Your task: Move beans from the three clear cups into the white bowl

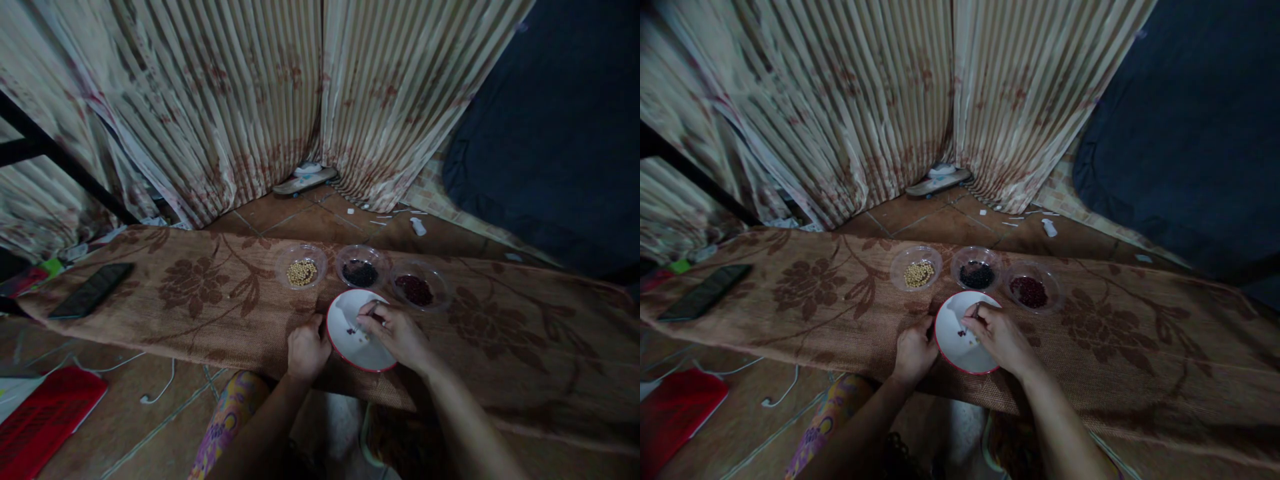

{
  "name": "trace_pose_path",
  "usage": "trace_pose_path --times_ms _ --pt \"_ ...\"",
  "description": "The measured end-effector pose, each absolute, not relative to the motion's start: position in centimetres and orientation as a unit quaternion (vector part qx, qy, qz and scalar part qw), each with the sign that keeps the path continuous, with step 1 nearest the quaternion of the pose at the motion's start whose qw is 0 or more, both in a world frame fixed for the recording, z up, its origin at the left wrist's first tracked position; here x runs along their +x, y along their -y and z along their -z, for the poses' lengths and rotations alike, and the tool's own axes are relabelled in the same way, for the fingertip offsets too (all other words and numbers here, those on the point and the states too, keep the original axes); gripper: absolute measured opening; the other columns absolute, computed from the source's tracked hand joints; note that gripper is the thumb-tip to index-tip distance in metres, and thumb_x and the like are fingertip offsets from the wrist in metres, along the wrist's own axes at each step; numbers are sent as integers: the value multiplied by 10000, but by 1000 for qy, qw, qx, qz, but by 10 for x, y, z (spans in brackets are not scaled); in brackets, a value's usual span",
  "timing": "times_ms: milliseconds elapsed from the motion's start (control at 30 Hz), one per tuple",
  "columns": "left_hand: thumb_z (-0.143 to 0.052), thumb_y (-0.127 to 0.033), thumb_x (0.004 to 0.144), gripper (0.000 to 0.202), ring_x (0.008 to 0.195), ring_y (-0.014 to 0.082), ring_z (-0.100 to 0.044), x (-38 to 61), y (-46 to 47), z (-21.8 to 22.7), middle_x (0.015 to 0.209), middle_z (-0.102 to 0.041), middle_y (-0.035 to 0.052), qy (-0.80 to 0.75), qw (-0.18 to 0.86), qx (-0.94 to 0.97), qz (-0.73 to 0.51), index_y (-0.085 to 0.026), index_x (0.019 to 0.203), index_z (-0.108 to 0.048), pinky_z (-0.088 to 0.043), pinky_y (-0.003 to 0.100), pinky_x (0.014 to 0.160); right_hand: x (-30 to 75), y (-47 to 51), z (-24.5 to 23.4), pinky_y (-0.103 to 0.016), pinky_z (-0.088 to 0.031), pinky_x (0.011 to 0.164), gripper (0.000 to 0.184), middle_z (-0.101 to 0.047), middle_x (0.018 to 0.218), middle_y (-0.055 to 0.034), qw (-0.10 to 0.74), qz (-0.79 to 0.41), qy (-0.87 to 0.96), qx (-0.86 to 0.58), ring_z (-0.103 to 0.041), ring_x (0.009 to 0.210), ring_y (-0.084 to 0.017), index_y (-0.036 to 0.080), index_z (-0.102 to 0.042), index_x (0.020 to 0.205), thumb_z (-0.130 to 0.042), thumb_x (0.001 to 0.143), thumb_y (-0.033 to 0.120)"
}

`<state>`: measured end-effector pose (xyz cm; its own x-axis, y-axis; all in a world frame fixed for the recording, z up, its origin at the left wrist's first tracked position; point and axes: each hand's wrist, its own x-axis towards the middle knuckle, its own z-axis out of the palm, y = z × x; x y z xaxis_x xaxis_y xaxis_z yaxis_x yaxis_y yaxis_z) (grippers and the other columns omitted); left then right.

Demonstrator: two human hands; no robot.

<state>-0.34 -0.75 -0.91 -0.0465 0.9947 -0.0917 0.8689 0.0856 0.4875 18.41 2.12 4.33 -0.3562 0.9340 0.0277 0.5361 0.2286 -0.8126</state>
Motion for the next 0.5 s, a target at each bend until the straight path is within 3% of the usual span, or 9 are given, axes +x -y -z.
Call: trace_pose_path --times_ms 500 --pt "-461 -336 832 222 801 149 -626 -3 8 7 880 -694 27 -708 210 659 -144 -235 963 -611 -365 222 667 186 -21 -43 -242 -439 613 259 -636 778 -13 276 -388 730 -490 -581 679 -154 193 -605 844 -490 857 424"
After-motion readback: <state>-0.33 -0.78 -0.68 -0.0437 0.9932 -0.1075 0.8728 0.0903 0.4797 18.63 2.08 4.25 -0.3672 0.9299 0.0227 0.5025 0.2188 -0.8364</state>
